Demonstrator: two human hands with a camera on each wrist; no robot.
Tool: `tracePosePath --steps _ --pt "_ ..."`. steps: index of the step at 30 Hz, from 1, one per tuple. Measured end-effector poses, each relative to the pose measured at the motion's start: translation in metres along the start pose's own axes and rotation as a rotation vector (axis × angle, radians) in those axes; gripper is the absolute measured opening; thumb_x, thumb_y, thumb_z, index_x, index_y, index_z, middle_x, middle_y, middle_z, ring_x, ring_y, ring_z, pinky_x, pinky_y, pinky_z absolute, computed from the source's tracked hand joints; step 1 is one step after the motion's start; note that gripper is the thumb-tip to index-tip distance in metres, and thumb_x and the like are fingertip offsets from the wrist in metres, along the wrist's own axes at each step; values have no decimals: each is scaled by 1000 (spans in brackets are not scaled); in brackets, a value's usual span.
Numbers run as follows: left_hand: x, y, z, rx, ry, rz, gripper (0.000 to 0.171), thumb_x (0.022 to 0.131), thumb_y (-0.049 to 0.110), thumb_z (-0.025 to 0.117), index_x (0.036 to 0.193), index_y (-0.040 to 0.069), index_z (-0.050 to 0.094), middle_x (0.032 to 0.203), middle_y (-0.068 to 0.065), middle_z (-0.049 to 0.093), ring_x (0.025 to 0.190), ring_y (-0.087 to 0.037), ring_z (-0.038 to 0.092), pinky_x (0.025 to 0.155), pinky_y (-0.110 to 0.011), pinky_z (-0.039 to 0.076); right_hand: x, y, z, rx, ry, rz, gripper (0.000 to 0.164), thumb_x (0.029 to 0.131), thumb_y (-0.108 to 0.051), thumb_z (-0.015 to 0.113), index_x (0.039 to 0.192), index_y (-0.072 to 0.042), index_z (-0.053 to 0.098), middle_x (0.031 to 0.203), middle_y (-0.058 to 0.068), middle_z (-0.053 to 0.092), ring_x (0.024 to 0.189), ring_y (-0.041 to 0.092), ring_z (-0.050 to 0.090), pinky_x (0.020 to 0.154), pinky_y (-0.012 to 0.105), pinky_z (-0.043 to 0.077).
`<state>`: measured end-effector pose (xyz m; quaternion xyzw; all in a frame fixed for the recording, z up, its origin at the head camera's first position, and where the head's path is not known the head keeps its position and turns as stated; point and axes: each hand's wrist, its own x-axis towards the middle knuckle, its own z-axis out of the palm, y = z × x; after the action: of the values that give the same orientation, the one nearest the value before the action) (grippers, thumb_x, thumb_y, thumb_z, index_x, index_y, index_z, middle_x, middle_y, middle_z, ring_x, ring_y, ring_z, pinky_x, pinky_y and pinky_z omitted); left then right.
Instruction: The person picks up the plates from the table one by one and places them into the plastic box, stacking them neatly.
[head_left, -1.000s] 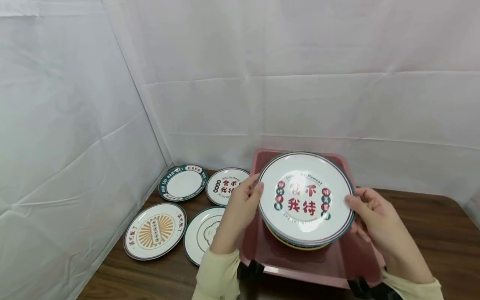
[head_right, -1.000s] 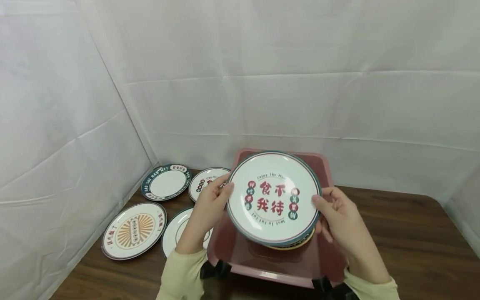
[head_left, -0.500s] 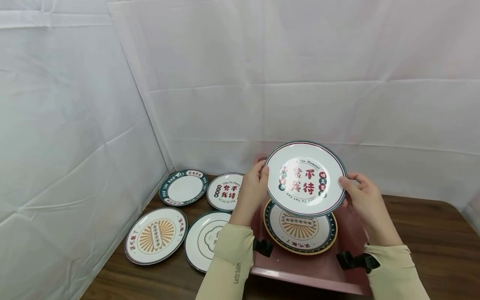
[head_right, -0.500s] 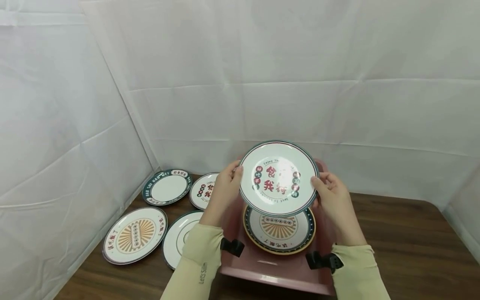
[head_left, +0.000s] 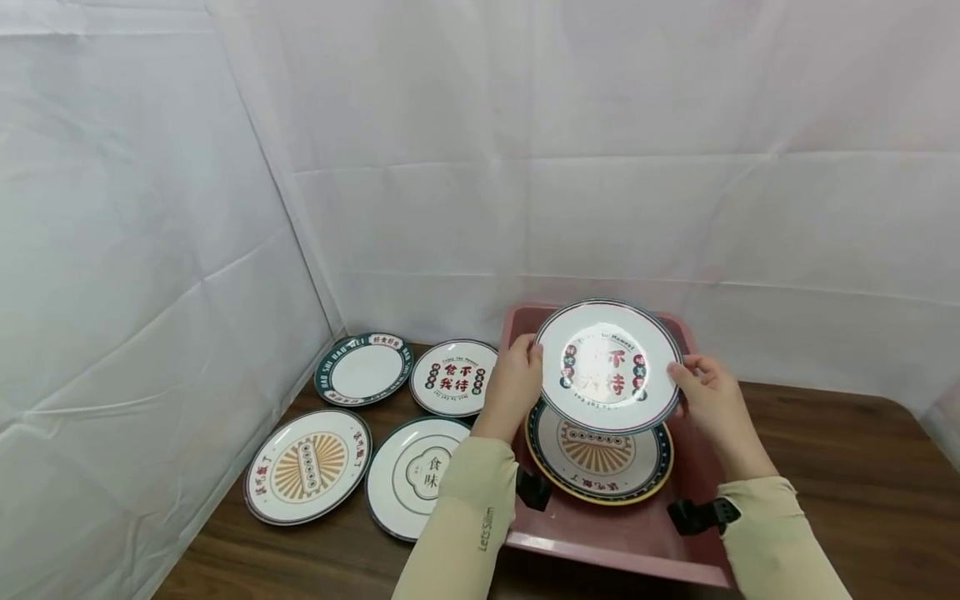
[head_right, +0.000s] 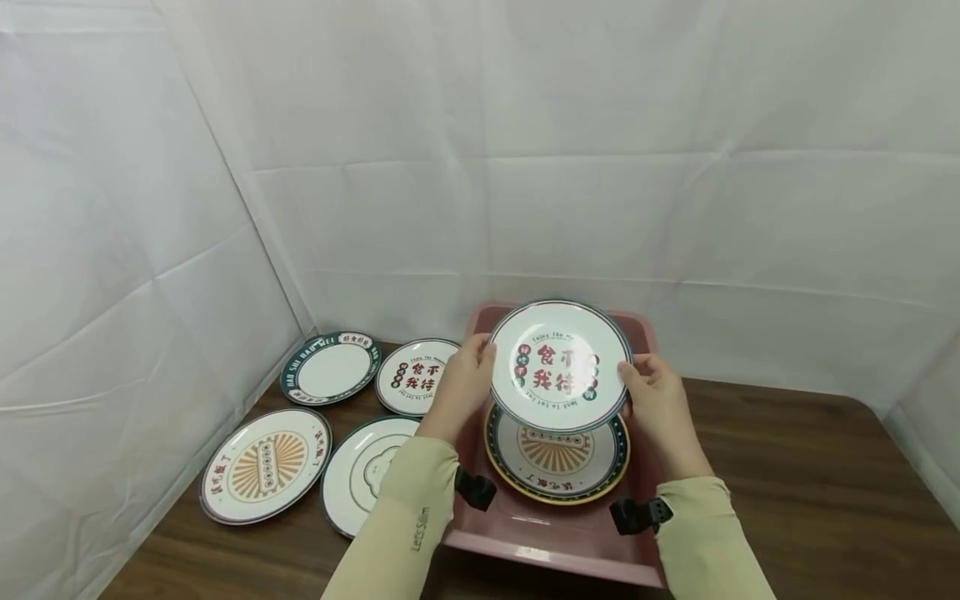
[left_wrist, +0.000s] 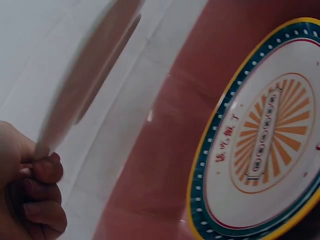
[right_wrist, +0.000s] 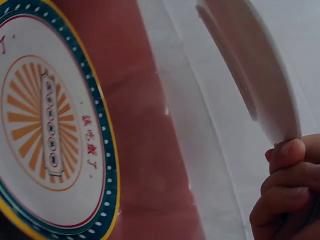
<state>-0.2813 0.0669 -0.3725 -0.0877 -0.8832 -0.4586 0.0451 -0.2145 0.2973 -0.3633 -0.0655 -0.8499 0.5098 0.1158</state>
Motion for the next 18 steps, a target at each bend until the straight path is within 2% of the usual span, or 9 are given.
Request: tracePosePath --steps 4,7,9,11,12,15,16,18 --pt "2 -4 6 181 -64 -15 36 100 29 39 128 9 50 110 -8 64 100 -20 60 81 -37 48 2 7 1 -142 -37 13 49 100 -32 36 128 8 39 90 21 56 57 18 54 50 28 45" --pt "0 -7 12 292 -134 -26 36 100 27 40 127 5 49 101 -10 65 90 -20 61 75 -36 48 2 12 3 -253 -70 44 49 100 -30 36 128 10 38 105 27 52 65 23 57 55 30 47" --pt "-1 -10 16 340 -180 -51 39 100 26 41 131 4 47 96 -10 65 83 -19 60 71 -35 47 1 14 5 -341 -98 61 48 100 -28 36 128 11 37 106 29 52 70 26 57 59 34 48" --pt "-3 -12 20 388 -218 -75 42 99 24 41 137 4 41 88 -9 64 76 -19 59 68 -35 47 0 16 7 -435 -129 65 48 100 -26 37 129 13 35 109 31 51 82 34 58 68 42 49" --pt "-4 -13 23 389 -231 -104 45 100 26 39 139 5 38 84 -9 63 73 -20 57 67 -35 46 0 18 8 -481 -135 60 48 99 -25 37 129 13 35 112 33 50 88 37 57 73 46 48" --pt "-5 -16 30 438 -261 -129 49 99 22 40 144 4 29 73 -8 59 67 -21 55 65 -36 46 -1 21 13 -569 -141 51 48 99 -22 38 131 14 32 118 35 47 103 45 50 84 57 41" --pt "-5 -17 32 465 -266 -123 50 99 20 40 144 2 28 72 -9 59 67 -22 55 66 -37 46 0 22 14 -585 -143 57 49 99 -22 37 132 14 31 114 35 50 101 44 51 84 56 41" --pt "-5 -17 35 493 -264 -117 50 98 18 41 143 1 28 74 -11 60 69 -23 56 67 -39 47 0 24 18 -593 -156 83 49 99 -20 37 134 14 28 100 30 57 87 38 58 76 50 46"
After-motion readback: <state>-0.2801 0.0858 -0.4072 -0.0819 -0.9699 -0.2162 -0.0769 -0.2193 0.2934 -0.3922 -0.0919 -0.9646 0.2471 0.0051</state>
